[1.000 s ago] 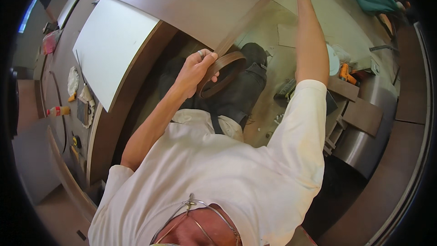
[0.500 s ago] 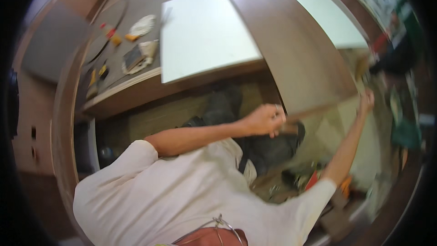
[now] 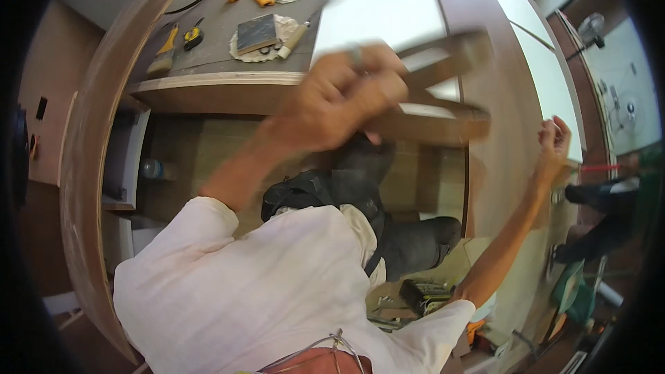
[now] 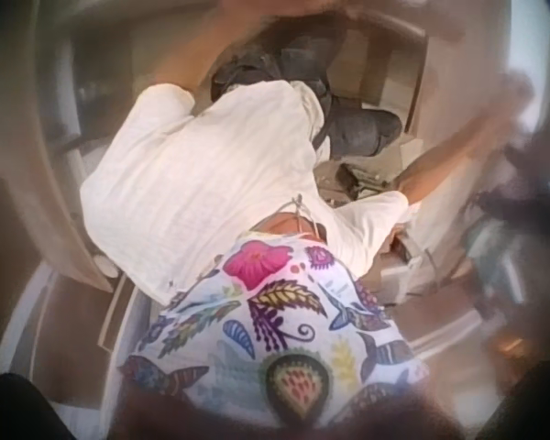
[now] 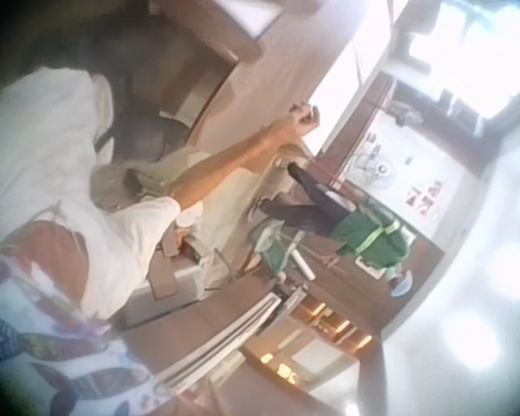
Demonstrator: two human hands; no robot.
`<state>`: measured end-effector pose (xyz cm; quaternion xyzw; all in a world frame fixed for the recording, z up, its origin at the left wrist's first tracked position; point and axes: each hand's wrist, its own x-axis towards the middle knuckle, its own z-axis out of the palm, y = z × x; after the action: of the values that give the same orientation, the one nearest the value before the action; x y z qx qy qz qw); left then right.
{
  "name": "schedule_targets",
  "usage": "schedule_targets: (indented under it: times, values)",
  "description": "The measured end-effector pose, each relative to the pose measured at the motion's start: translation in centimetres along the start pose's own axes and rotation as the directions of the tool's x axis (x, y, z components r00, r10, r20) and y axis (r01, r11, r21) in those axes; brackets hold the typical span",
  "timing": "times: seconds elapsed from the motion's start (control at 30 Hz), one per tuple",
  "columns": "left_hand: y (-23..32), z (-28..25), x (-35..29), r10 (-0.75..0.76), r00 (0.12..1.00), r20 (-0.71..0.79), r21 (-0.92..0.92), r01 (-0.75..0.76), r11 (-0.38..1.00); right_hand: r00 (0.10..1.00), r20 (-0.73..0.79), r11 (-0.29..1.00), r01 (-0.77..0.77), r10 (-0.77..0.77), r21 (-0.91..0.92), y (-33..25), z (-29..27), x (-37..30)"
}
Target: The person smooths the edges of a white board with a metal file, then sands the surface with a sanding block. They flip the board to reveal a wood-grain side, trim the edge with scissors, and sand it again. Finally, they cut a curved strip of material and wipe the board with a cloth.
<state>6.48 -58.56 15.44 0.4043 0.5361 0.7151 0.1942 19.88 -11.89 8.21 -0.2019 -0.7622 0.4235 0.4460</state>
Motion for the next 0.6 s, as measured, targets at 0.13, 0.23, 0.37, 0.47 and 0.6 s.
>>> schedule_targets:
  times: [0.13,0.23,0.37,0.47,0.6]
  values:
    - [3.0,-10.0,-0.7,0.394,0.871,-0.295,0.229,-0.335,0.914,0.956,0.259,0.984,0.164,-0.140,-0.072,-5.5,16.0,-2.3]
    - [4.3,-16.9,-3.5,0.472,0.704,-0.531,0.478,-0.211,0.853,0.771,0.566,0.956,0.245,-0.293,0.162,-7.1,30.8,-6.2]
    - [3.9,-21.1,-7.3,0.555,0.680,-0.479,0.656,-0.143,0.741,0.544,0.807,0.966,0.227,-0.232,0.124,-11.9,45.0,-12.2]
    - [3.6,-22.1,-11.5,0.540,0.591,-0.600,0.694,0.047,0.719,0.541,0.792,0.915,0.401,-0.282,0.052,-12.7,52.8,-14.1]
    - [1.9,-23.1,-16.3,0.543,0.483,-0.687,0.631,0.026,0.776,0.389,0.893,0.950,0.292,-0.225,0.112,-14.2,57.6,-13.6]
